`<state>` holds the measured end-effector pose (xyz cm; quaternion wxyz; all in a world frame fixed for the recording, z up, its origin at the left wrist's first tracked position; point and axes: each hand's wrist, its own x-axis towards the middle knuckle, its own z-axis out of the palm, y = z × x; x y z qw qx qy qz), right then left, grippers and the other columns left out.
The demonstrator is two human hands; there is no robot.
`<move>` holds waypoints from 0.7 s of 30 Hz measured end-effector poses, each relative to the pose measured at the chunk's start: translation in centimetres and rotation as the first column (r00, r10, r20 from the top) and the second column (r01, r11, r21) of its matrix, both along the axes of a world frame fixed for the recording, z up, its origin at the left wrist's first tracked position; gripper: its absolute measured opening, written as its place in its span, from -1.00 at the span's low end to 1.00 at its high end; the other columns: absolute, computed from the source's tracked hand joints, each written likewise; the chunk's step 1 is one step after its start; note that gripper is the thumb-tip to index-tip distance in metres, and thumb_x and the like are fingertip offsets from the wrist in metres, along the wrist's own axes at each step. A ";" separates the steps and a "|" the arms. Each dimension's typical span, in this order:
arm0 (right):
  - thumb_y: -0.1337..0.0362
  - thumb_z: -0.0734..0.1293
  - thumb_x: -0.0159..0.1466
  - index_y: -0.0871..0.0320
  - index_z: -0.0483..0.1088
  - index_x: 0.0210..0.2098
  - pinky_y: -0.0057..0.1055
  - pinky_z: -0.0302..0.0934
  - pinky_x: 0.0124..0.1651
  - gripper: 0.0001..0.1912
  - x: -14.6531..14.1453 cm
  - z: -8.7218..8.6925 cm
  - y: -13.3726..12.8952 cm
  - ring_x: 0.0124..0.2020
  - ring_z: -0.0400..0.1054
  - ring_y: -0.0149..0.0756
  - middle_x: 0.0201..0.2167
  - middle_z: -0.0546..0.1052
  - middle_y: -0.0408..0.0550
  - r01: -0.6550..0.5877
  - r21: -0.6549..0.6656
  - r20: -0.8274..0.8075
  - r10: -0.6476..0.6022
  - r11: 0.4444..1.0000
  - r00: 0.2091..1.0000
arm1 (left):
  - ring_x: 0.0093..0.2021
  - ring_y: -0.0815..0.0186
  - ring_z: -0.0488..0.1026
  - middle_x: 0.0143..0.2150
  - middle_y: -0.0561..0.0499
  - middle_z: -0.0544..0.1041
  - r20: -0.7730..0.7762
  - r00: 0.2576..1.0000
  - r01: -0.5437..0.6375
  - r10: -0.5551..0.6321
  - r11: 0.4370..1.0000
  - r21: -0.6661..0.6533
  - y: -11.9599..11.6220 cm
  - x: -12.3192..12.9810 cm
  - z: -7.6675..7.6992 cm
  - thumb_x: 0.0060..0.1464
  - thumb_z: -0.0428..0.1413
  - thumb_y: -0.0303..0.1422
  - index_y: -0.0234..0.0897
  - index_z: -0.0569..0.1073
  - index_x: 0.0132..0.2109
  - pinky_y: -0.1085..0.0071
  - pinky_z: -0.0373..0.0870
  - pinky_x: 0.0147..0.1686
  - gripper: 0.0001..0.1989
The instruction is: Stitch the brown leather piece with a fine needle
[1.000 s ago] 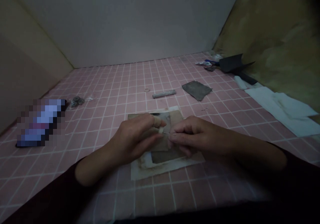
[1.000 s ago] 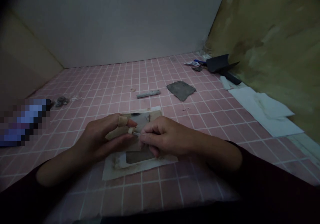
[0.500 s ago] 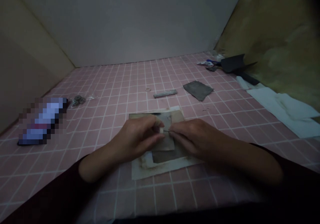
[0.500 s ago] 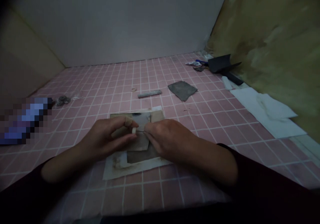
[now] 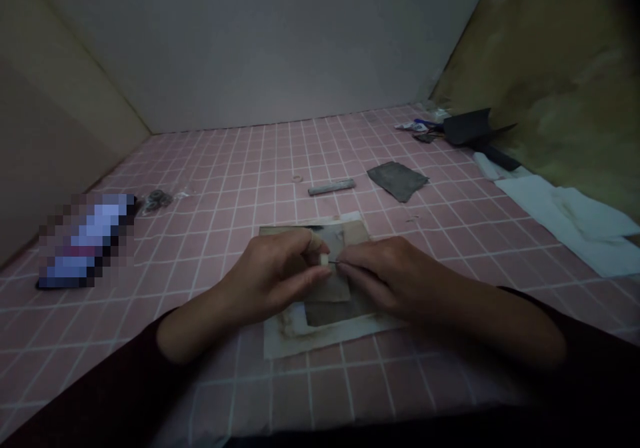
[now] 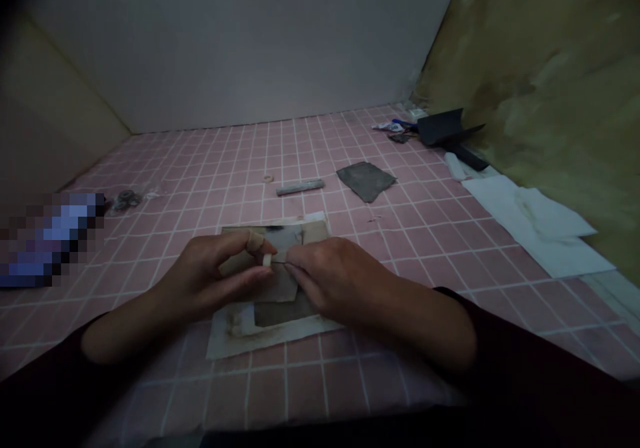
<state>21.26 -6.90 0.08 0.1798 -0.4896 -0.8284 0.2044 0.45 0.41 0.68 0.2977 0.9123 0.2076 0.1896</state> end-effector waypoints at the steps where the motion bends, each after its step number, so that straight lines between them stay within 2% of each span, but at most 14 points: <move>1: 0.37 0.14 0.30 0.21 0.33 -0.39 -0.43 0.01 -0.40 -0.81 0.0 -0.2 0.0 -0.48 0.23 -0.40 -0.50 0.39 -0.12 0.007 0.049 0.051 -0.009 0.999 0.999 | -0.33 0.38 0.46 -0.32 0.05 0.51 -0.001 1.000 -0.004 0.004 0.999 -0.036 0.0 0.0 0.2 0.19 0.06 -0.30 -0.29 0.38 -0.24 0.49 0.33 -0.34 -0.87; 5: 0.41 0.15 0.26 0.22 0.35 -0.31 -0.41 0.00 -0.41 -0.85 0.1 -0.6 -0.1 -0.45 0.26 -0.35 -0.43 0.41 -0.06 0.023 0.155 0.155 -0.048 0.988 0.987 | -0.38 0.41 0.43 -0.38 0.07 0.48 -0.007 1.000 -0.020 0.020 0.993 -0.114 0.1 0.0 0.6 0.20 0.05 -0.28 -0.30 0.39 -0.29 0.50 0.31 -0.37 -0.83; 8: 0.40 0.14 0.27 0.21 0.34 -0.34 -0.41 0.01 -0.40 -0.85 0.1 -0.5 -0.1 -0.45 0.26 -0.36 -0.44 0.42 -0.06 0.026 0.108 0.153 -0.043 0.994 0.987 | -0.32 0.38 0.46 -0.32 0.05 0.51 -0.016 0.999 -0.030 0.028 0.997 -0.075 0.1 0.0 0.2 0.20 0.06 -0.29 -0.30 0.39 -0.25 0.48 0.33 -0.34 -0.85; 11: 0.37 0.15 0.31 0.19 0.31 -0.42 -0.42 0.02 -0.37 -0.81 0.2 -0.1 0.0 -0.48 0.24 -0.40 -0.50 0.40 -0.12 0.023 -0.002 0.054 -0.023 1.000 0.998 | -0.22 0.32 0.47 -0.21 0.00 0.52 -0.026 0.999 -0.020 0.021 0.998 0.061 0.1 0.0 -0.4 0.19 0.06 -0.35 -0.28 0.37 -0.16 0.43 0.36 -0.26 -0.89; 13: 0.37 0.16 0.31 0.19 0.30 -0.47 -0.45 0.03 -0.39 -0.77 0.3 0.3 0.2 -0.51 0.22 -0.44 -0.55 0.37 -0.17 -0.008 -0.117 -0.073 -0.001 0.993 0.997 | -0.19 0.31 0.46 -0.18 -0.02 0.51 -0.029 0.999 0.017 -0.013 0.988 0.156 0.0 0.0 -0.6 0.19 0.05 -0.39 -0.27 0.36 -0.10 0.42 0.36 -0.23 -0.87; 14: 0.37 0.16 0.31 0.19 0.29 -0.50 -0.47 0.03 -0.41 -0.75 0.3 0.6 0.3 -0.53 0.22 -0.45 -0.58 0.35 -0.19 -0.040 -0.205 -0.148 0.010 0.978 0.989 | -0.18 0.31 0.46 -0.18 -0.02 0.51 -0.027 0.999 0.036 -0.032 0.982 0.188 0.0 0.0 -0.6 0.19 0.05 -0.41 -0.27 0.36 -0.08 0.42 0.36 -0.23 -0.86; 16: 0.35 0.13 0.32 0.19 0.26 -0.56 -0.50 0.06 -0.46 -0.68 0.5 1.0 0.5 -0.57 0.22 -0.47 -0.63 0.32 -0.22 -0.116 -0.399 -0.283 -0.002 0.910 0.959 | -0.17 0.31 0.46 -0.17 -0.03 0.51 -0.022 0.998 0.056 -0.052 0.975 0.215 -0.1 0.0 -0.6 0.19 0.05 -0.41 -0.27 0.36 -0.06 0.43 0.36 -0.23 -0.84; 18: 0.32 0.11 0.34 0.19 0.24 -0.58 -0.52 0.07 -0.49 -0.64 0.5 1.1 0.7 -0.59 0.22 -0.48 -0.66 0.30 -0.22 -0.161 -0.505 -0.347 -0.029 0.848 0.937 | -0.17 0.32 0.46 -0.16 -0.04 0.51 -0.018 0.998 0.056 -0.053 0.977 0.205 -0.1 0.0 -0.5 0.19 0.05 -0.40 -0.27 0.36 -0.05 0.44 0.37 -0.22 -0.83; 19: 0.32 0.12 0.34 0.19 0.25 -0.58 -0.52 0.07 -0.48 -0.65 0.5 1.1 0.7 -0.59 0.22 -0.47 -0.66 0.31 -0.22 -0.154 -0.491 -0.342 -0.027 0.857 0.939 | -0.17 0.31 0.46 -0.16 -0.04 0.51 -0.009 0.999 0.048 -0.047 0.980 0.192 -0.1 0.0 -0.5 0.19 0.06 -0.40 -0.26 0.36 -0.06 0.43 0.37 -0.22 -0.83; 21: 0.32 0.14 0.33 0.19 0.29 -0.55 -0.50 0.04 -0.46 -0.68 0.3 0.8 0.6 -0.56 0.21 -0.47 -0.62 0.32 -0.20 -0.080 -0.344 -0.257 -0.012 0.936 0.966 | -0.17 0.31 0.47 -0.16 -0.03 0.52 0.019 1.000 0.018 -0.021 0.989 0.148 -0.1 0.0 -0.5 0.18 0.07 -0.38 -0.26 0.37 -0.07 0.42 0.37 -0.21 -0.83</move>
